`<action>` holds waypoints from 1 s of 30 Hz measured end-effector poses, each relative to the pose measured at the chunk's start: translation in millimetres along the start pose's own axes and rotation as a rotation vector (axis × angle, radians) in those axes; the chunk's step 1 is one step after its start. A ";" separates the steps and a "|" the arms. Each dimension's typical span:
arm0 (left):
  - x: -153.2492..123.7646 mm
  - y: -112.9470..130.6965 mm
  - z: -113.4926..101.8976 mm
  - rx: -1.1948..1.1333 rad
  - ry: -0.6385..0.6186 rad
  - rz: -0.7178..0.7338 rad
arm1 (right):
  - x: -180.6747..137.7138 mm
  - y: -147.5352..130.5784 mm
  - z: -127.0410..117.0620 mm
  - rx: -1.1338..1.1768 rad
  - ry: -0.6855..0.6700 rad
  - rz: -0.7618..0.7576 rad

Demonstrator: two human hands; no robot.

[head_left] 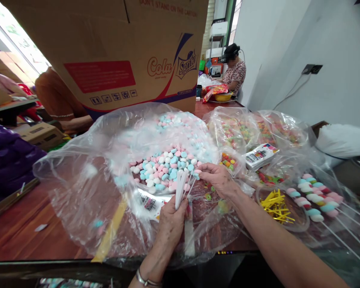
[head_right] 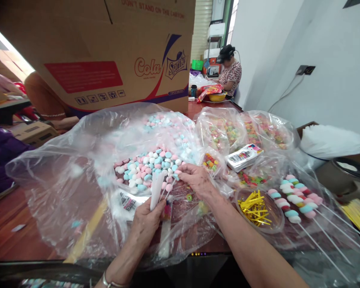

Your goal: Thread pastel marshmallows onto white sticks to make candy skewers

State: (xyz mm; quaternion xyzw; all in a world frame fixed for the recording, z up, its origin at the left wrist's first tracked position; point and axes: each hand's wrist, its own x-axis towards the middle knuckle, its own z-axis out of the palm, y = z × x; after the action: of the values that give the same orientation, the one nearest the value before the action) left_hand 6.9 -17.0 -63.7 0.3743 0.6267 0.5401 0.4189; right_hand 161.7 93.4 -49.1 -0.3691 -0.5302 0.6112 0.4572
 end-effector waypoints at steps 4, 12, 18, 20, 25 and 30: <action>0.5 -1.2 -0.9 0.039 0.012 0.005 | -2.6 1.9 1.5 -0.166 -0.049 -0.105; 0.0 -2.4 -1.2 0.188 0.006 0.027 | -13.7 -2.4 7.5 -0.579 -0.044 -0.300; -0.2 -9.3 -0.8 0.156 0.047 0.032 | -16.6 -7.1 11.1 -0.738 -0.093 -0.407; 0.3 -11.6 -0.7 0.170 0.060 0.053 | -18.5 -6.4 13.7 -0.771 -0.113 -0.439; 0.4 -15.0 -1.0 0.144 0.074 0.077 | -31.8 2.5 27.9 -0.857 -0.209 -0.494; -1.3 -15.6 0.4 0.112 0.109 0.063 | -36.2 -11.2 12.9 -1.013 -0.148 -0.445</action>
State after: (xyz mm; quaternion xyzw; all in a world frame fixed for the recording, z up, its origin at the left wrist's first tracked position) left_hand 7.6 -20.2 -78.9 0.3868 0.6657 0.5364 0.3455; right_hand 162.7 55.2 -37.2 -0.3779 -0.8535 0.1931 0.3024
